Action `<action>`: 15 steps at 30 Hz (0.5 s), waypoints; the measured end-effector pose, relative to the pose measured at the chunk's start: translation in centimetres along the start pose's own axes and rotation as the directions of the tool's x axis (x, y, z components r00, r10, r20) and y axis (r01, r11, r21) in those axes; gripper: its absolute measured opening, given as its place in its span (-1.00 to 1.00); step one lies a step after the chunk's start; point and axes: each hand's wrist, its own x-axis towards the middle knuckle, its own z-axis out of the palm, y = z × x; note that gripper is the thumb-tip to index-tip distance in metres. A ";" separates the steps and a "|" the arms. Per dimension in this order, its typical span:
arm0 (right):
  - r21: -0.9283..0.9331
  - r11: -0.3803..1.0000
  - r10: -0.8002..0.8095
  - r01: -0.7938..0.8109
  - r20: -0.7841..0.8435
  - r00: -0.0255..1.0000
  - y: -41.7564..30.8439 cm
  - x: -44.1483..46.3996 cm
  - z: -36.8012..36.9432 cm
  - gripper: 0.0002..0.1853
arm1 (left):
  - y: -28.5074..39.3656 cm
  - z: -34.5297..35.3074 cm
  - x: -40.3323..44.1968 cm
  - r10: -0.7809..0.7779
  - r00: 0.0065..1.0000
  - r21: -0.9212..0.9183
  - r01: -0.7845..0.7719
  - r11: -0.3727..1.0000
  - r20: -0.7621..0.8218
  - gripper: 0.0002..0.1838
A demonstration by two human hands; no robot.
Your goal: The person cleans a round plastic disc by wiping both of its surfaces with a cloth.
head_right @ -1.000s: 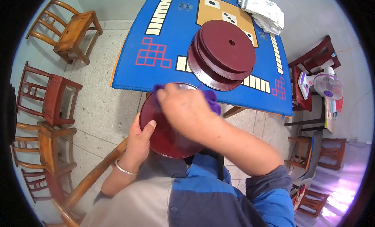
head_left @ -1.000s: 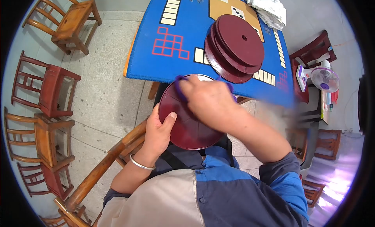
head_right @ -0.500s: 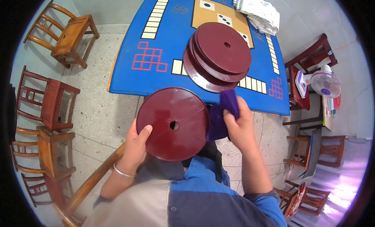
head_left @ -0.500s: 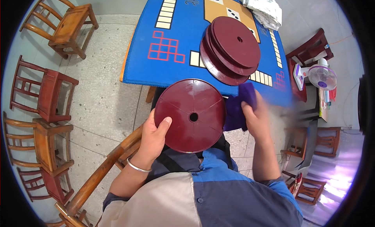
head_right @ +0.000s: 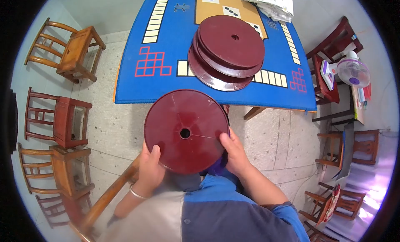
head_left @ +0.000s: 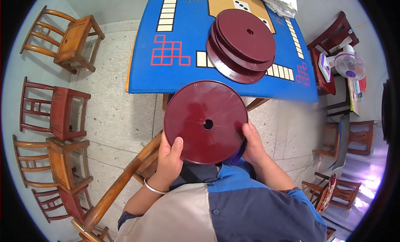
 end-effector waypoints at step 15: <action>0.021 0.998 0.061 -0.060 -0.075 0.995 -1.0 0.4 1.3 -0.50 | 2.7 -1.6 0.1 -0.052 0.978 0.149 0.021 0.989 0.201 -0.40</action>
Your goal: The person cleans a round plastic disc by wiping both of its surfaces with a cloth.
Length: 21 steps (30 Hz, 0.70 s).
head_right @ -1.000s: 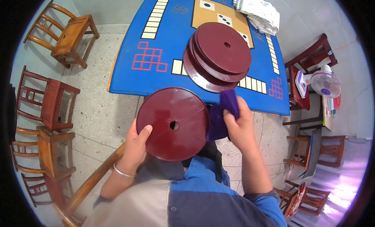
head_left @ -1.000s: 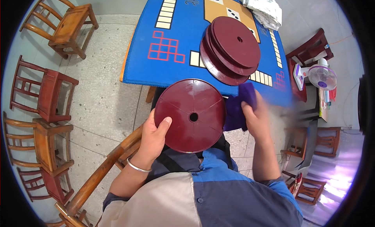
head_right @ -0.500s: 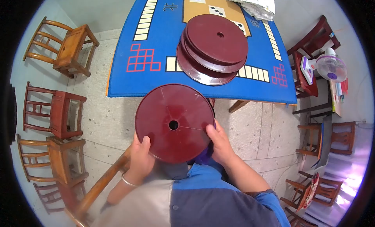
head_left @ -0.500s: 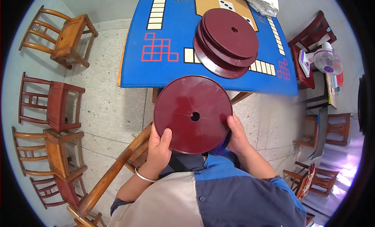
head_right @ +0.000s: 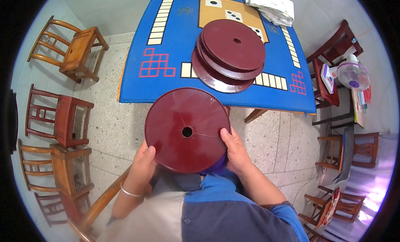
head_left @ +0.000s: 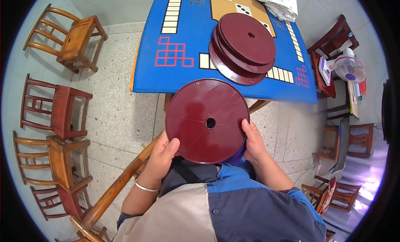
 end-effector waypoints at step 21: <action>-0.270 0.962 0.010 0.032 0.151 0.988 -4.3 1.4 -3.3 -0.36 | 8.0 3.2 -1.4 0.418 0.859 0.159 -0.476 0.865 0.294 -0.74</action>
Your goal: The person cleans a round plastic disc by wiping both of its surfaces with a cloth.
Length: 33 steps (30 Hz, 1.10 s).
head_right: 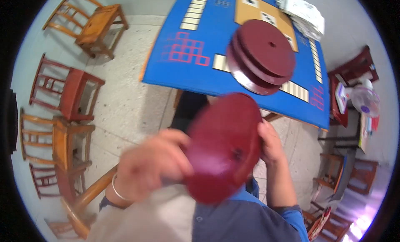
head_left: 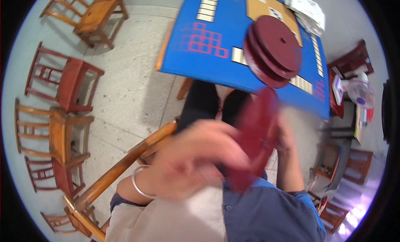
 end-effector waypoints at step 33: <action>0.097 0.995 0.010 0.018 -0.279 0.960 1.8 -0.2 0.5 -0.43 | 5.9 11.5 2.6 0.111 0.900 -0.889 -0.435 0.145 -0.422 -0.73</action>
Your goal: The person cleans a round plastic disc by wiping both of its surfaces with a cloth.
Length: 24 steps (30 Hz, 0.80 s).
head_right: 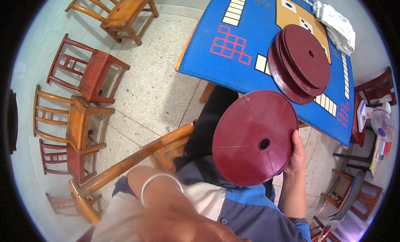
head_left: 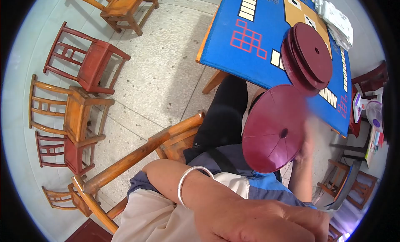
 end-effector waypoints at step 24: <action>-0.131 0.990 0.078 -0.046 0.247 0.966 -2.8 1.0 1.9 -0.36 | 9.8 -15.1 0.1 -0.356 0.704 0.624 0.710 0.328 -0.614 -0.50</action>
